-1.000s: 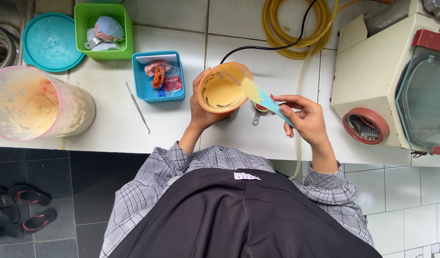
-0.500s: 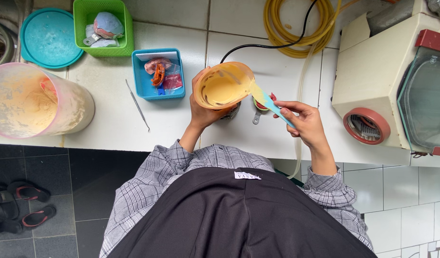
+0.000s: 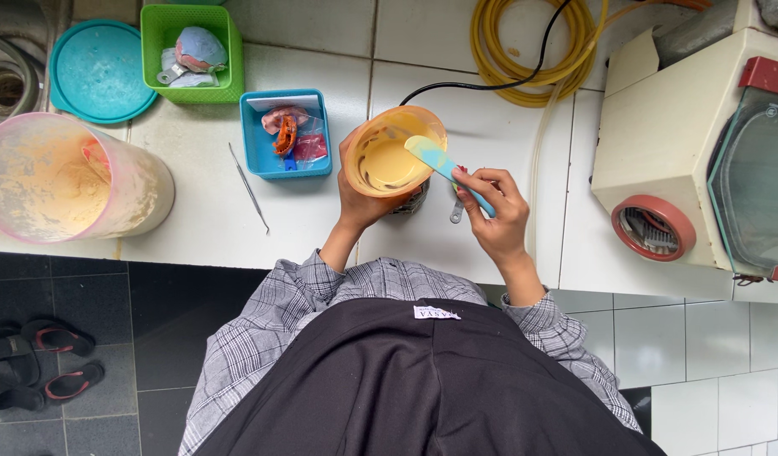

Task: The person holds a flexible orange mixing bowl and uses a blue plastic spatula to scrape dried plaster residue from its inner walls, rotating the bowl to reach different sides. A dental prosthesis and other dental lab items sit on the tiled bench beside the work.

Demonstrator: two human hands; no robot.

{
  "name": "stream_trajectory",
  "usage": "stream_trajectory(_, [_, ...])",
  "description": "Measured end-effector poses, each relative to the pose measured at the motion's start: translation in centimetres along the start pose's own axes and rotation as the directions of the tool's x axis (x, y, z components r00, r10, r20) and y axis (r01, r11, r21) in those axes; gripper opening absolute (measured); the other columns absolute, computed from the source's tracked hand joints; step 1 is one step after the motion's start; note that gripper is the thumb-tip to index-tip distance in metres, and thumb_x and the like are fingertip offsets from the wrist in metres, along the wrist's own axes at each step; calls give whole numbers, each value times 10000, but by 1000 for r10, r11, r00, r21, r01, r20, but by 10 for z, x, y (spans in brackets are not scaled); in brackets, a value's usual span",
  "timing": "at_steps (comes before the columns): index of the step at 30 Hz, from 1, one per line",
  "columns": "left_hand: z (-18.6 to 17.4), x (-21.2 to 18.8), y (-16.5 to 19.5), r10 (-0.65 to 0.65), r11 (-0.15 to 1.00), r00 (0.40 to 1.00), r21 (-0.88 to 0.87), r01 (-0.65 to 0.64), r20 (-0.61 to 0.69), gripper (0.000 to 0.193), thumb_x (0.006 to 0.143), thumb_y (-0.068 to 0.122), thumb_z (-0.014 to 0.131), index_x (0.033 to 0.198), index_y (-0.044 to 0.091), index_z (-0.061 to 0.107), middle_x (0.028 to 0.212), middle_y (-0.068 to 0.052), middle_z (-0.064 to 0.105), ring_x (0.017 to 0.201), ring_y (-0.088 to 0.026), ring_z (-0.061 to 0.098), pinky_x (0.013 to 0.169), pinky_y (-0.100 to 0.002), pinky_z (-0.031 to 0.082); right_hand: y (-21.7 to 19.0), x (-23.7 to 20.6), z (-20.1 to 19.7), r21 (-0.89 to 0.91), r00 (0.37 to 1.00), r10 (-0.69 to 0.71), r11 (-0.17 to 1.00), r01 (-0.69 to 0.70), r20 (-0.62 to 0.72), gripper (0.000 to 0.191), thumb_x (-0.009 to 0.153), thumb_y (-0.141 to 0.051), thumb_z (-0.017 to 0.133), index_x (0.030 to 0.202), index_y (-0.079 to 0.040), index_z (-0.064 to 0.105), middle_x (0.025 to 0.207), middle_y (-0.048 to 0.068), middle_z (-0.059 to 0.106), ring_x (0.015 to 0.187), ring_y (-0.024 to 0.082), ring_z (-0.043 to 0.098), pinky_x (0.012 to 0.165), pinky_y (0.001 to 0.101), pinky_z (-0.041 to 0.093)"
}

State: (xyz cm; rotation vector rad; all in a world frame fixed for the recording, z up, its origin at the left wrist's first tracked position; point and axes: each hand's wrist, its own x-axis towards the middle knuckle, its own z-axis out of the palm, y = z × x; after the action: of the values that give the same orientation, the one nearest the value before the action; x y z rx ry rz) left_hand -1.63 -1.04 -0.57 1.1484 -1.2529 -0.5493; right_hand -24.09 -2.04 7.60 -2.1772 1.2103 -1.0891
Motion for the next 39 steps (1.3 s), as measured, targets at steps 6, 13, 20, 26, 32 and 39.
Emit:
stream_trajectory(6, [3, -2, -3, 36, 999, 999, 33, -36, 2, 1030, 678, 286, 1039, 1479, 29, 445, 1524, -111, 464, 1336, -255, 633, 1130, -359, 565, 12, -11, -2, 64, 999, -32, 997, 34, -18, 296, 970, 2, 759, 1243, -111, 745, 1069, 74, 653, 959, 190, 681, 958, 375, 597])
stream_trajectory(13, [1, -2, -2, 81, 990, 996, 116, -85, 40, 1053, 693, 326, 1024, 1490, 24, 407, 1475, -96, 556, 1306, -253, 661, 1264, -447, 396, 23, -31, -17, 37, 998, 70, 997, -70, -1, 297, 943, 3, 772, 1215, -116, 759, 1041, 62, 658, 883, 162, 659, 728, 307, 541])
stream_trajectory(20, [-1, -1, -2, 61, 996, 998, 61, -63, 34, 999, 702, 275, 1022, 1482, 32, 447, 1514, -120, 473, 1326, -277, 638, 1162, -381, 534, 22, -32, -51, -115, 996, 92, 989, -90, 7, 278, 919, -2, 789, 1176, -108, 785, 1020, 76, 667, 739, 150, 623, 621, 290, 486])
stream_trajectory(26, [0, -3, -4, 44, 998, 999, 46, -45, 26, 1032, 708, 268, 1025, 1497, 11, 412, 1516, -102, 446, 1318, -258, 645, 1111, -351, 582, 25, -22, -55, 358, 914, 373, 841, -405, 158, 250, 1058, -127, 643, 1288, -44, 693, 930, 80, 710, 655, 60, 511, 567, 213, 412])
stream_trajectory(32, [-1, -2, -4, 43, 999, 999, 31, -44, 32, 1055, 696, 282, 1026, 1499, 5, 400, 1510, -103, 463, 1312, -259, 650, 1114, -350, 574, 50, -15, -30, 548, 612, 542, 300, -781, 576, 374, 1015, -183, 633, 1341, -1, 661, 799, 81, 664, 434, 15, 332, 385, 184, 252])
stream_trajectory(39, [-2, -1, -2, -30, 1000, 998, 12, 29, 56, 1104, 696, 332, 1028, 1509, 48, 337, 1481, -86, 539, 1337, -241, 641, 1140, -369, 552, 49, -3, -82, 335, 631, 586, 541, -772, 508, 332, 993, -177, 648, 1270, -5, 708, 756, 52, 664, 473, 9, 348, 402, 177, 252])
